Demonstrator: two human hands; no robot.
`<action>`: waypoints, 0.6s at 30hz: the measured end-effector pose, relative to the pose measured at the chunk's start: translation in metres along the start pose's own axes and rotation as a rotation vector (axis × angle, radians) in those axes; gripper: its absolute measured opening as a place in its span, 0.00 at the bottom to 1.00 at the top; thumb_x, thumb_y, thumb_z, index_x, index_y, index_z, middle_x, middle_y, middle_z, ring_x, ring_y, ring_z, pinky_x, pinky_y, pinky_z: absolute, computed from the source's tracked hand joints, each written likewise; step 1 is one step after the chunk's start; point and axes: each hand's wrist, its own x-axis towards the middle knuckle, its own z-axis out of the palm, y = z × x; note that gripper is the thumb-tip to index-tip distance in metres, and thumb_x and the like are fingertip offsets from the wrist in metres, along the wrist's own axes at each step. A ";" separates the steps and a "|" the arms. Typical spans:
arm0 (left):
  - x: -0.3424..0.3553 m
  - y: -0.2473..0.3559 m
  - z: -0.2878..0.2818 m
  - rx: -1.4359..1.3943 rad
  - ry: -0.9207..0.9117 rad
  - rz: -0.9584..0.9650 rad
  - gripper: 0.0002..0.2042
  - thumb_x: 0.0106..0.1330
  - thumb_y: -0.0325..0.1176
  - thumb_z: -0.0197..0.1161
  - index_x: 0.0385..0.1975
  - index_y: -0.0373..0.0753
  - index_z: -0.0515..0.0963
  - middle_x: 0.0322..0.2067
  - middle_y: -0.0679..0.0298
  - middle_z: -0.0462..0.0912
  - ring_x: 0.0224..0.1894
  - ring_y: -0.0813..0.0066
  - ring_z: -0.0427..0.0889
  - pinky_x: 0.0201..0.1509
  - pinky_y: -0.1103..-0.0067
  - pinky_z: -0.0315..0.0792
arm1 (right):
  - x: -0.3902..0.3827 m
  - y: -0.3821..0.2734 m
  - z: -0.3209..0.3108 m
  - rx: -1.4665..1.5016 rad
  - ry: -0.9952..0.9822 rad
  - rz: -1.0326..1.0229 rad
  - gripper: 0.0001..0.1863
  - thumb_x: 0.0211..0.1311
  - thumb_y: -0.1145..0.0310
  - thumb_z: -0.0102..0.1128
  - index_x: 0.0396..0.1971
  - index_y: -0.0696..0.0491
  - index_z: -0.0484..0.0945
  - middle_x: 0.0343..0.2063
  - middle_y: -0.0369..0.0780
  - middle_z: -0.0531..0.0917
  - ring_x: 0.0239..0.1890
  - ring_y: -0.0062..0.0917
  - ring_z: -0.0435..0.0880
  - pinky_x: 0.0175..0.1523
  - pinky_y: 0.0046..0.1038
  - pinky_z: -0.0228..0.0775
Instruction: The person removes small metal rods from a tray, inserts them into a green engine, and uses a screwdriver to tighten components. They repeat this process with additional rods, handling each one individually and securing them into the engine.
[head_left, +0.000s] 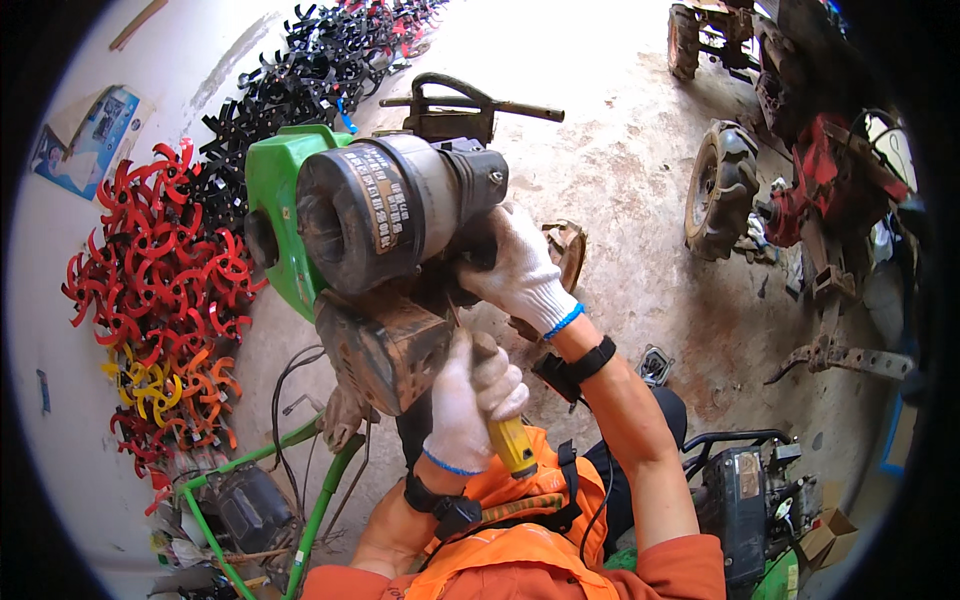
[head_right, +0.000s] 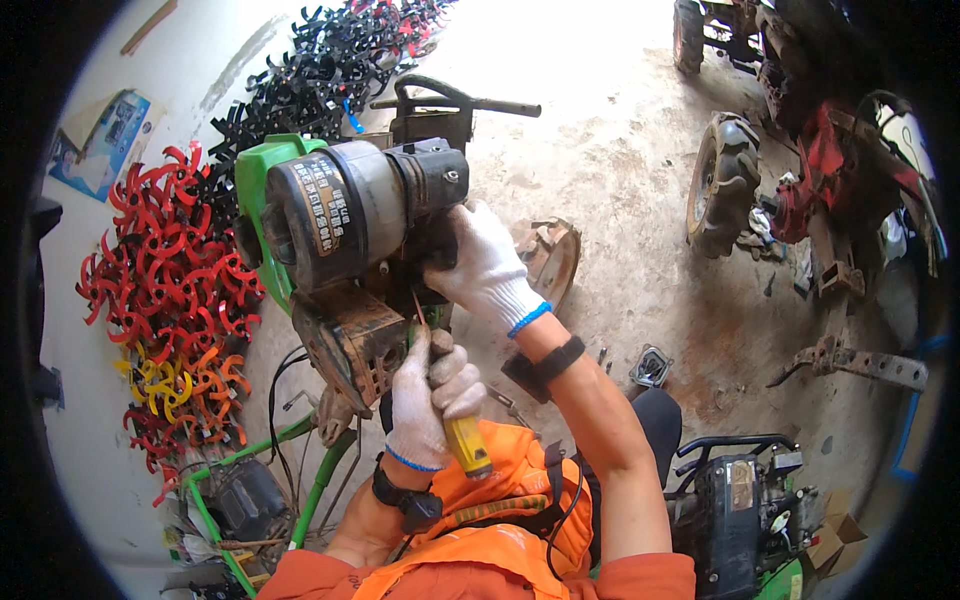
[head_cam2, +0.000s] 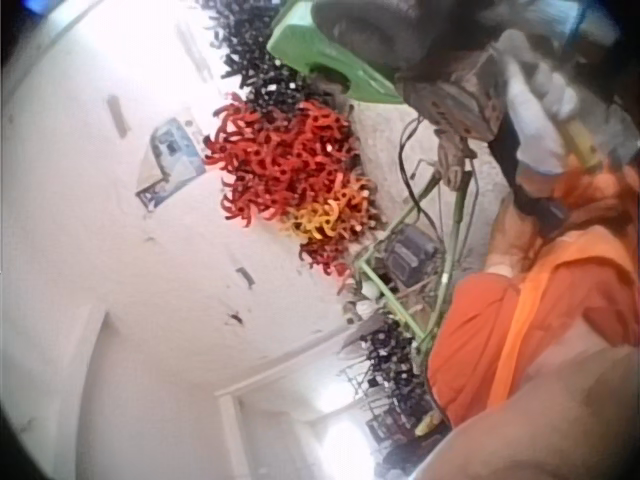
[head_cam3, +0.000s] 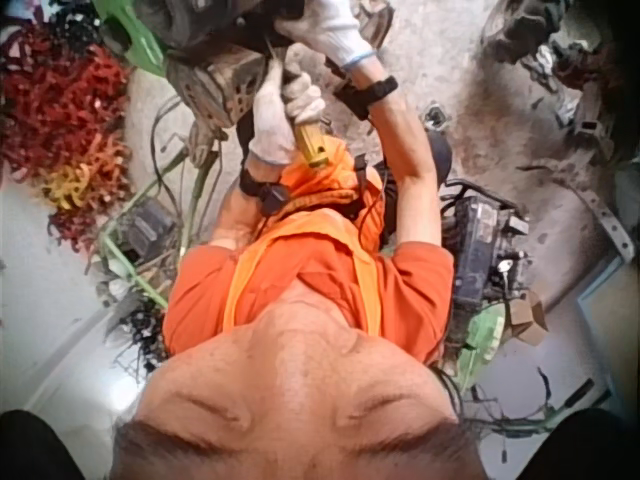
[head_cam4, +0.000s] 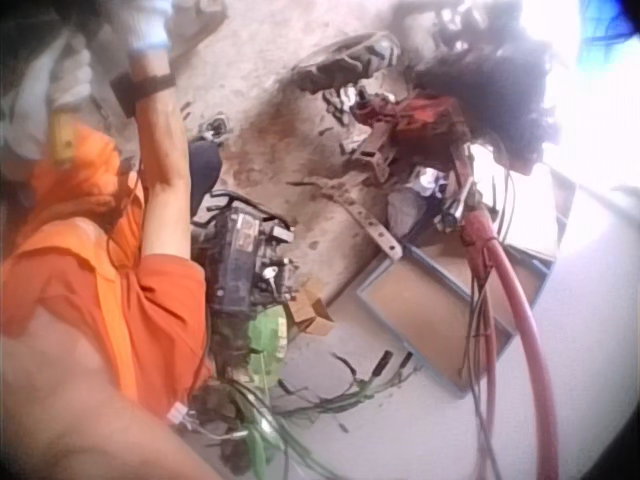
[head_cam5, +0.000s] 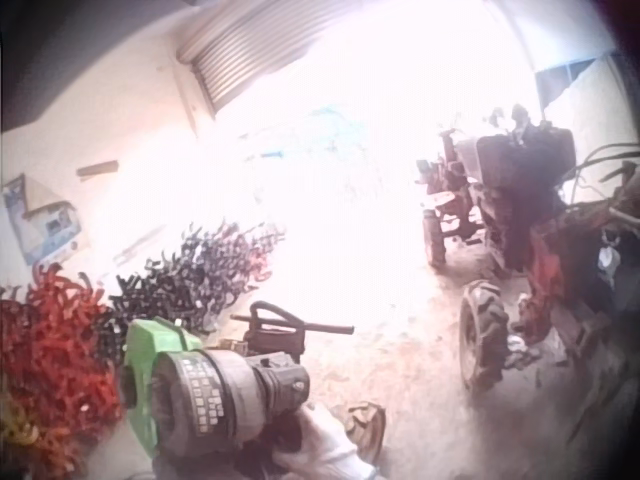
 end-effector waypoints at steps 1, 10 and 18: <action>-0.006 -0.005 0.000 0.068 0.005 -0.001 0.21 0.92 0.52 0.42 0.40 0.47 0.76 0.21 0.76 0.59 0.16 0.84 0.54 0.17 0.81 0.55 | 0.000 0.000 0.000 -0.003 0.021 -0.033 0.33 0.46 0.66 0.83 0.55 0.57 0.80 0.47 0.53 0.83 0.53 0.52 0.84 0.61 0.46 0.79; -0.019 -0.030 -0.026 0.284 -0.055 -0.007 0.23 0.92 0.57 0.40 0.41 0.48 0.77 0.22 0.76 0.58 0.16 0.82 0.53 0.20 0.79 0.56 | -0.037 0.019 -0.004 0.292 0.084 -0.074 0.46 0.53 0.70 0.86 0.74 0.54 0.73 0.57 0.40 0.87 0.58 0.23 0.85 0.58 0.29 0.78; 0.017 -0.033 -0.067 0.465 -0.241 -0.077 0.22 0.91 0.55 0.45 0.46 0.42 0.74 0.25 0.66 0.67 0.19 0.74 0.64 0.23 0.72 0.67 | -0.067 0.050 -0.006 0.370 0.100 0.034 0.41 0.60 0.71 0.85 0.73 0.54 0.76 0.55 0.35 0.88 0.55 0.17 0.84 0.52 0.21 0.75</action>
